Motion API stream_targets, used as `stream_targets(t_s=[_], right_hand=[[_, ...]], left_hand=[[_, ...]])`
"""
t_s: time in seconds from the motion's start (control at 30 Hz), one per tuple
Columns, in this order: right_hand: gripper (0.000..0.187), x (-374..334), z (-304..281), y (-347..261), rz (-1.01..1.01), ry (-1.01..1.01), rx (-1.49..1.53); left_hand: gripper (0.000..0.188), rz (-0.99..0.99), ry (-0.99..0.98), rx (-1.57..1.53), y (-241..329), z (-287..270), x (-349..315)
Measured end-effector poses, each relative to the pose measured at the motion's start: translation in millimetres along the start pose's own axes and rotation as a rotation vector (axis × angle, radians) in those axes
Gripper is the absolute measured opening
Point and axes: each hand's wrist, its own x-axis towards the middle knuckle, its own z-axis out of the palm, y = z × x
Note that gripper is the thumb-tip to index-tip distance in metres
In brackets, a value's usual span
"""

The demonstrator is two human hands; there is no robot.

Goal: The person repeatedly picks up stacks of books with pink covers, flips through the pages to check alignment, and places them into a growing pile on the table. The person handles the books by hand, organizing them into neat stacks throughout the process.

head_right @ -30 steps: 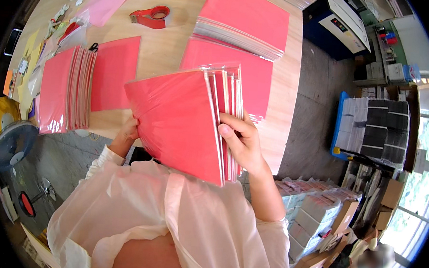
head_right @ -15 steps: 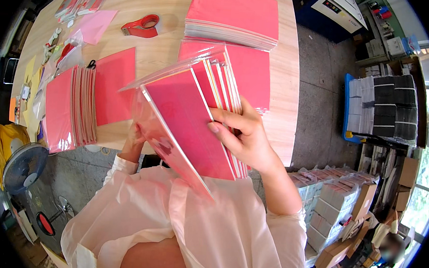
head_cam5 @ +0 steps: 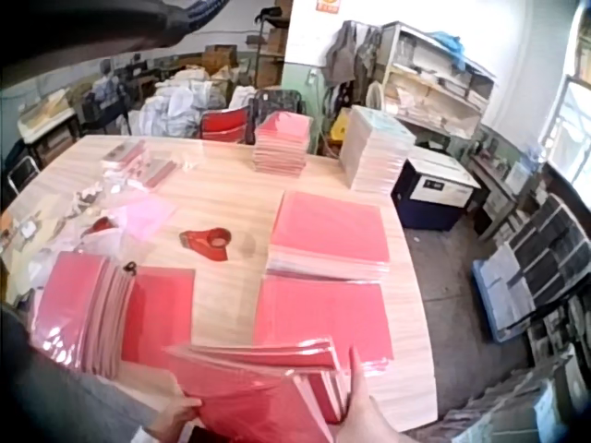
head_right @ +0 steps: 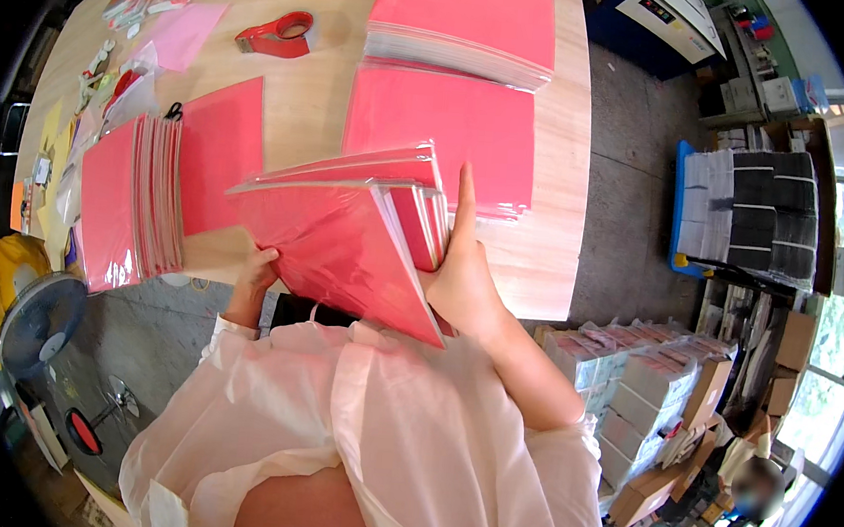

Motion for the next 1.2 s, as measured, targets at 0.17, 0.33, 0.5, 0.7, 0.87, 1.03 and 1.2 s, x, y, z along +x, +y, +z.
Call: stream_targets(t_s=[0.17,0.33,0.5,0.7,0.87,1.03,1.2], right_hand=[[0.053,-17,8,22,0.065,-0.017,-0.122],[0.041,-43,14,-3,-0.156,-0.023,-0.272],[0.045,-30,-23,-29,-0.018,0.151,0.004],[0.039,25,-105,6,0.023,0.322,0.484],[0.042,38,-123,47,0.110,0.324,0.545],[0.040,58,-143,87,0.260,0.275,0.572],[0.041,117,-171,139,0.350,0.103,0.567]], left_hand=[[0.076,-0.020,-0.012,0.004,-1,-3,-1],[0.074,-0.180,-0.171,-0.138,-28,-56,3],[0.074,-0.139,-0.099,-0.183,-36,-56,-6],[0.082,0.078,-0.015,-0.075,17,-76,-23],[0.086,0.129,-0.017,-0.009,57,-136,-47],[0.031,0.336,0.063,-0.107,79,-81,-49],[0.027,0.333,0.072,-0.325,85,-50,-43]])
